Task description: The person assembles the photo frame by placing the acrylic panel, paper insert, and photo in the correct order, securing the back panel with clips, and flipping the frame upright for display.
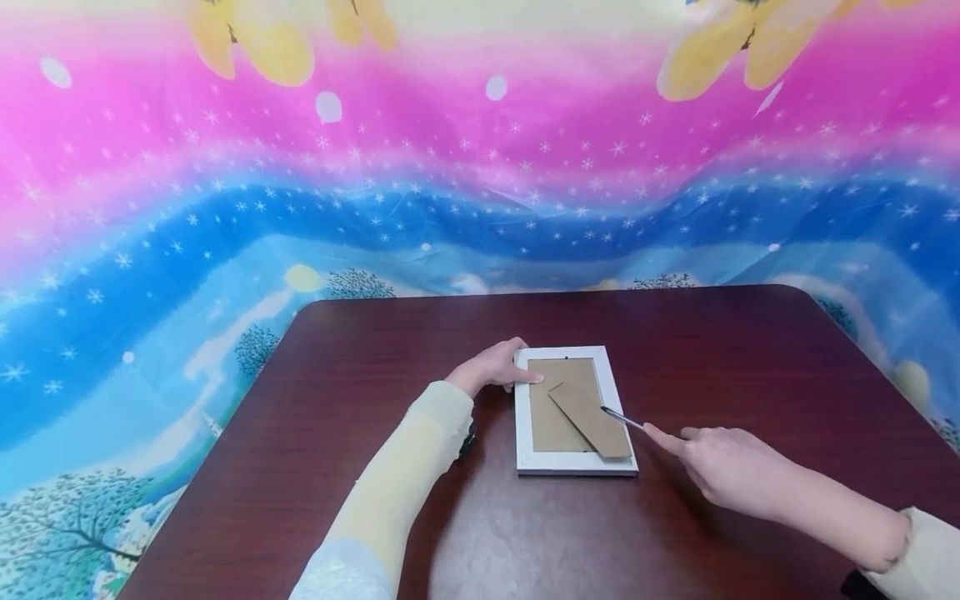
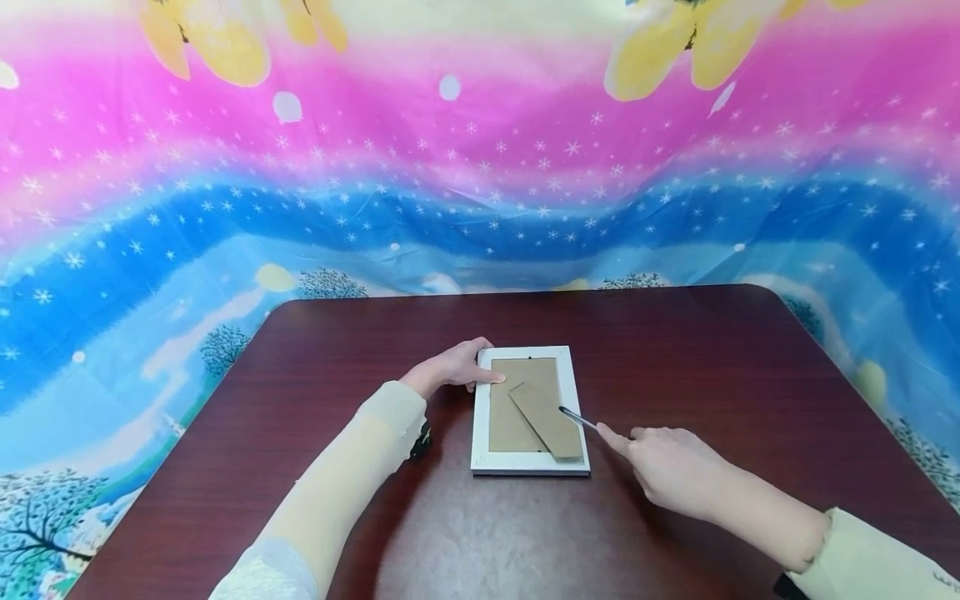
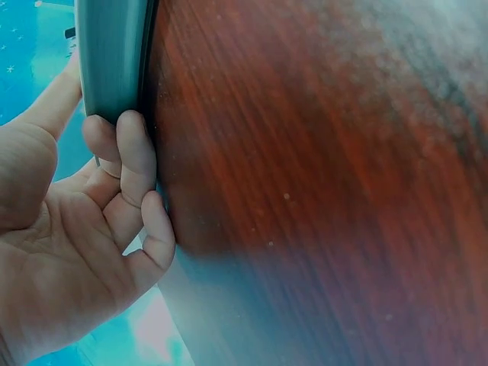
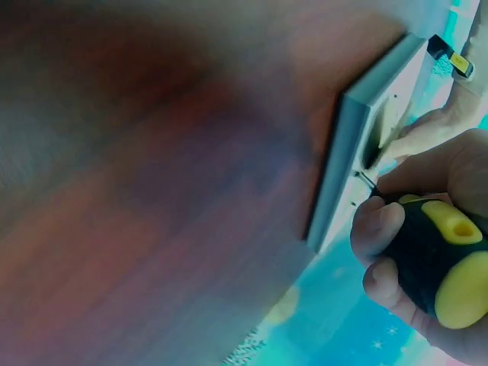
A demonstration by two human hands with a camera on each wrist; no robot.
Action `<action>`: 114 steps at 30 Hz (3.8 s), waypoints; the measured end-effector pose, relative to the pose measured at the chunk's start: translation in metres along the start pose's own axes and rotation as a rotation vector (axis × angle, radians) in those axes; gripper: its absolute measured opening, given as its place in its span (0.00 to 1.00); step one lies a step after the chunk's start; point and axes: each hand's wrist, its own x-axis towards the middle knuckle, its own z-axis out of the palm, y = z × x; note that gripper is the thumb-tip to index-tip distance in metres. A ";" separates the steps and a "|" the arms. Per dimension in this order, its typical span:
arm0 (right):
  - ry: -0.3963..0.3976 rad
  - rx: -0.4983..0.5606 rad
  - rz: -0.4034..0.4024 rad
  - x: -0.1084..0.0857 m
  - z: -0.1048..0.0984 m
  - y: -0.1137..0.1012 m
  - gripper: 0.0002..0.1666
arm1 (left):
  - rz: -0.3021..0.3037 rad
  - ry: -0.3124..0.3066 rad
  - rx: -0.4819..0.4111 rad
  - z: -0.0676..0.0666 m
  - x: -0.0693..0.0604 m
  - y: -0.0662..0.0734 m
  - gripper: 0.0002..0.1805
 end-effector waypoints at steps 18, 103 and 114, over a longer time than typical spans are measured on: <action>-0.131 0.075 -0.020 0.022 -0.029 0.011 0.28 | 0.012 -0.008 0.002 0.000 -0.001 -0.001 0.36; -0.129 0.191 0.133 0.098 -0.009 0.031 0.22 | -0.059 0.010 -0.032 0.006 -0.002 0.004 0.34; -0.115 0.187 0.115 0.096 -0.013 0.031 0.22 | -0.052 -0.002 -0.021 0.003 -0.002 0.008 0.36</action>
